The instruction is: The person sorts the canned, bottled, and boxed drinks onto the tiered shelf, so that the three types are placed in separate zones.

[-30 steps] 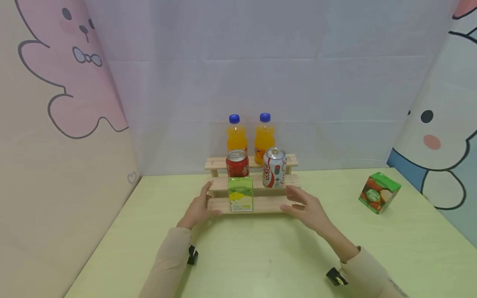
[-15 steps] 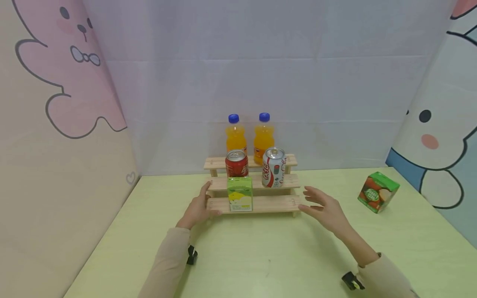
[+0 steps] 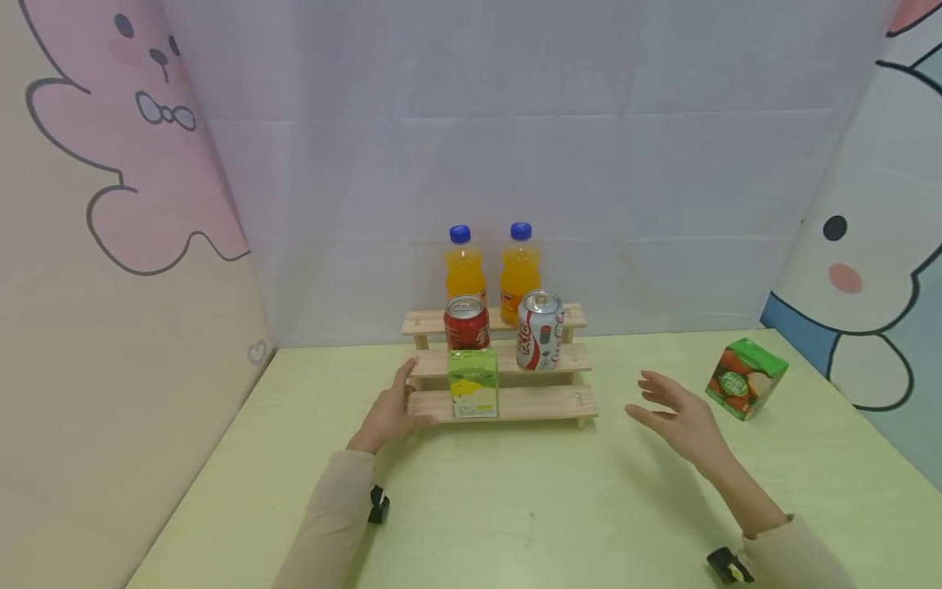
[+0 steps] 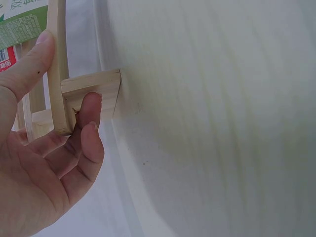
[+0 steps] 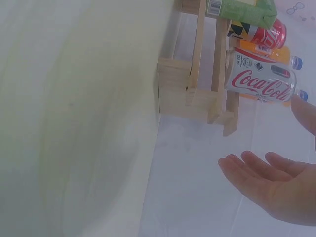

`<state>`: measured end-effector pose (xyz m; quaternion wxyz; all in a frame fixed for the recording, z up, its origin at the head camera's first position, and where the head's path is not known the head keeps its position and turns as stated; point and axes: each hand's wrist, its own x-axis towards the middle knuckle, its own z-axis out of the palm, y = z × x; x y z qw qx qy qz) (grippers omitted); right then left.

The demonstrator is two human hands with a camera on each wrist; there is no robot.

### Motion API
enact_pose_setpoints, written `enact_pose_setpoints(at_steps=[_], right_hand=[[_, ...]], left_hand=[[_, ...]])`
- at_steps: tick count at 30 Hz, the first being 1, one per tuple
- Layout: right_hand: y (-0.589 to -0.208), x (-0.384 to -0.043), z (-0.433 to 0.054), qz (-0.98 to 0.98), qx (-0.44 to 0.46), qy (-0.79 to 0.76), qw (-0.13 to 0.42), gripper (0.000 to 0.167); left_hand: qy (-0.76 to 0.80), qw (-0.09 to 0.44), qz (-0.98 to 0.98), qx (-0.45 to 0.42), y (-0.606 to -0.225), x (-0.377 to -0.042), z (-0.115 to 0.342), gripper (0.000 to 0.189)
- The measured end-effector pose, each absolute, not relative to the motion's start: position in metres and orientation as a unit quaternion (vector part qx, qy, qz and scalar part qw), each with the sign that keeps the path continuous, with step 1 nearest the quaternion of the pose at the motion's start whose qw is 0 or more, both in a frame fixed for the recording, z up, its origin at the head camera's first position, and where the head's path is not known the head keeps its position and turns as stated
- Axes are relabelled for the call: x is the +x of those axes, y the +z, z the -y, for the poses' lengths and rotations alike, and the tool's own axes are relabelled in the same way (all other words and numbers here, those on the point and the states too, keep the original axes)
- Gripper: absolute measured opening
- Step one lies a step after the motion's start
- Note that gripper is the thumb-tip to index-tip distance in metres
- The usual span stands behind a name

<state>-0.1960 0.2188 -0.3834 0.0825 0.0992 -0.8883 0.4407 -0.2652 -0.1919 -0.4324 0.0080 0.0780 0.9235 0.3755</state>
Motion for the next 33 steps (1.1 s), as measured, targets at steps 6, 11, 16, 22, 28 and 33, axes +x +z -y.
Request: enact_pose_setpoints(at_steps=[6,11,16,22,28,33], right_hand=[[-0.384,-0.194,-0.237,0.898,0.07,0.426,0.083,0.067],[-0.385,-0.194,-0.251,0.903,0.058,0.414,0.098,0.066],[-0.386,-0.192,-0.264,0.907,0.036,0.406,0.101,0.067],[-0.386,-0.19,-0.281,0.914,0.0,0.394,0.101,0.071],[-0.387,-0.19,-0.297,0.916,-0.024,0.385,0.113,0.071],[-0.388,-0.189,-0.309,0.906,-0.051,0.401,0.124,0.072]], left_hand=[[0.376,0.009,-0.923,0.077,-0.433,-0.265,0.192,0.102],[0.377,0.006,-0.923,0.078,-0.432,-0.265,0.191,0.102],[0.377,0.007,-0.923,0.08,-0.433,-0.265,0.191,0.102],[0.38,0.007,-0.922,0.078,-0.434,-0.264,0.192,0.101],[0.379,0.007,-0.922,0.079,-0.432,-0.264,0.191,0.102],[0.376,0.005,-0.923,0.082,-0.432,-0.265,0.192,0.101]])
